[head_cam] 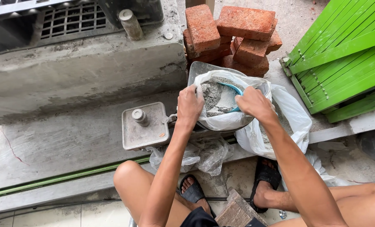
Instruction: The person scoops cement from a white bag using a blue scoop and pours it into a clear plastic container. The person repeats this action multiple times to fill the container.
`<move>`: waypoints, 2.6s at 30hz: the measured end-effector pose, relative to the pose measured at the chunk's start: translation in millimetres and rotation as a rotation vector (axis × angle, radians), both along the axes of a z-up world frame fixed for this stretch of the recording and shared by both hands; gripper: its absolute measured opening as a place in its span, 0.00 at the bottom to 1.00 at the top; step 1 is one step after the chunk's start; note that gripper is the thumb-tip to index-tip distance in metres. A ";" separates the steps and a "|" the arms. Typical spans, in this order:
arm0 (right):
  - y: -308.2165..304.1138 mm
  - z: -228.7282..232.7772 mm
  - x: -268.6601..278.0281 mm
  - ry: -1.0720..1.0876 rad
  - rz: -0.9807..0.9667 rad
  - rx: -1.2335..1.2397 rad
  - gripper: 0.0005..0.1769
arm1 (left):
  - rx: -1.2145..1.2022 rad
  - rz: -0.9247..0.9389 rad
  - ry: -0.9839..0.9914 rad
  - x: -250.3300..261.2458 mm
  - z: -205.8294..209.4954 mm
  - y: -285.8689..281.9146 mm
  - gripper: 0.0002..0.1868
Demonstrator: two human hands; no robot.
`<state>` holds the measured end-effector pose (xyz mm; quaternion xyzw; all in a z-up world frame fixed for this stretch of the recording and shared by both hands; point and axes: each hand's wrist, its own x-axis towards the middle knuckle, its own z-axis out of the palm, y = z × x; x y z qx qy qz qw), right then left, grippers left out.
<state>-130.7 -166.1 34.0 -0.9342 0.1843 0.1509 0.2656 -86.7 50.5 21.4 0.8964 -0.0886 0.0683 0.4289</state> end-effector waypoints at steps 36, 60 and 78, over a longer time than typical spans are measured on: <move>-42.1 1.0 -17.4 0.059 -0.175 0.298 0.24 | -0.416 -0.120 -0.152 -14.5 32.3 4.8 0.07; 33.1 111.6 -71.8 -0.136 0.000 -0.372 0.15 | -0.091 0.118 -0.021 -21.9 12.3 0.2 0.10; 1.2 141.3 -77.5 -0.197 0.024 -0.639 0.15 | 0.508 -0.327 -0.491 -83.0 30.9 13.7 0.14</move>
